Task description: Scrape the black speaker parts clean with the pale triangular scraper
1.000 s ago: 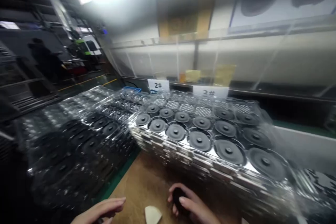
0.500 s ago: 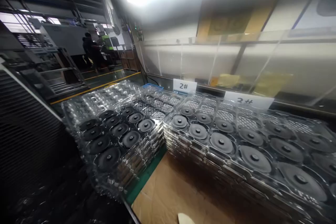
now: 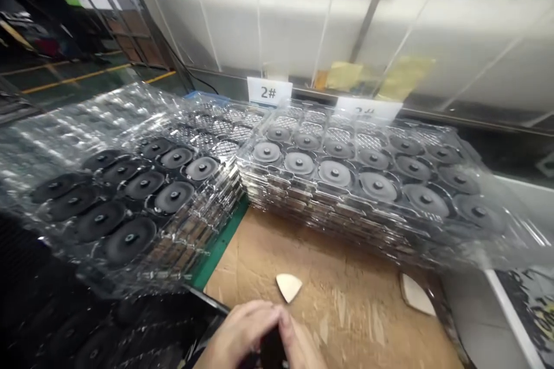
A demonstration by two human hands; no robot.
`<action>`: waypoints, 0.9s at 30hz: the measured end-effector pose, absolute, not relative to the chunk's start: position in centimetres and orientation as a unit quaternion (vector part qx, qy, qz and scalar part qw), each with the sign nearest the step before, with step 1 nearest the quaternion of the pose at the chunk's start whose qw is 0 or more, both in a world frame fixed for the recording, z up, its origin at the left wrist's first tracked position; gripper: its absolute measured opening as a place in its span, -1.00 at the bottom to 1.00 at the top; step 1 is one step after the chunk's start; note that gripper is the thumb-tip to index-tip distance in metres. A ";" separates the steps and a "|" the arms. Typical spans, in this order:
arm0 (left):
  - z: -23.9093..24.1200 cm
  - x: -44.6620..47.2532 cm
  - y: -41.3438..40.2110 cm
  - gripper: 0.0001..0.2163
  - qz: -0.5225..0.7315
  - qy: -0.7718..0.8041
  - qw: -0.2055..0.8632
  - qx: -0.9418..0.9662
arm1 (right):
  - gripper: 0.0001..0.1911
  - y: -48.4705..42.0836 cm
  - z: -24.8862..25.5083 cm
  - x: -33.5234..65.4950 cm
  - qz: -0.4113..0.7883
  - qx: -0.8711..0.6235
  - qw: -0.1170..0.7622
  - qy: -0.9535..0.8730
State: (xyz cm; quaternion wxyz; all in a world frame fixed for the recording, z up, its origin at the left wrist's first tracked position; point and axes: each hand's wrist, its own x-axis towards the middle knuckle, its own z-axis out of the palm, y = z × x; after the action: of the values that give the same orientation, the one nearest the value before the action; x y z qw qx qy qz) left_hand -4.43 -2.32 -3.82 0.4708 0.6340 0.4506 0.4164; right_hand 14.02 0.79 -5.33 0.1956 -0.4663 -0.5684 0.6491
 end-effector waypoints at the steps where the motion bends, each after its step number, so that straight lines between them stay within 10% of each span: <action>1: -4.0 -4.8 -2.6 -0.41 0.454 0.467 0.528 0.544 | -0.48 1.0 -5.5 13.8 0.617 -0.492 0.202 -0.579; 8: -2.8 -6.6 -2.0 -0.36 0.542 0.339 0.768 0.036 | -0.60 3.0 -9.6 13.1 0.407 -0.590 0.237 -0.656; 23: -0.2 -4.3 -0.2 -0.44 0.525 0.357 0.770 0.065 | -0.65 3.3 3.4 9.2 0.323 -0.409 0.368 -0.770; 27: 0.1 -3.7 0.0 -0.43 0.520 0.379 0.764 0.052 | -0.75 2.7 4.9 8.6 0.360 -0.363 0.288 -0.810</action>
State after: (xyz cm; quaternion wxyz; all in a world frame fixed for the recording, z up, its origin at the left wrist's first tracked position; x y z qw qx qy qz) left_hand -3.71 0.04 0.07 0.7637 0.0519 0.3792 0.5199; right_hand 8.57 2.70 4.87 0.2878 -0.3631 -0.8098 0.3599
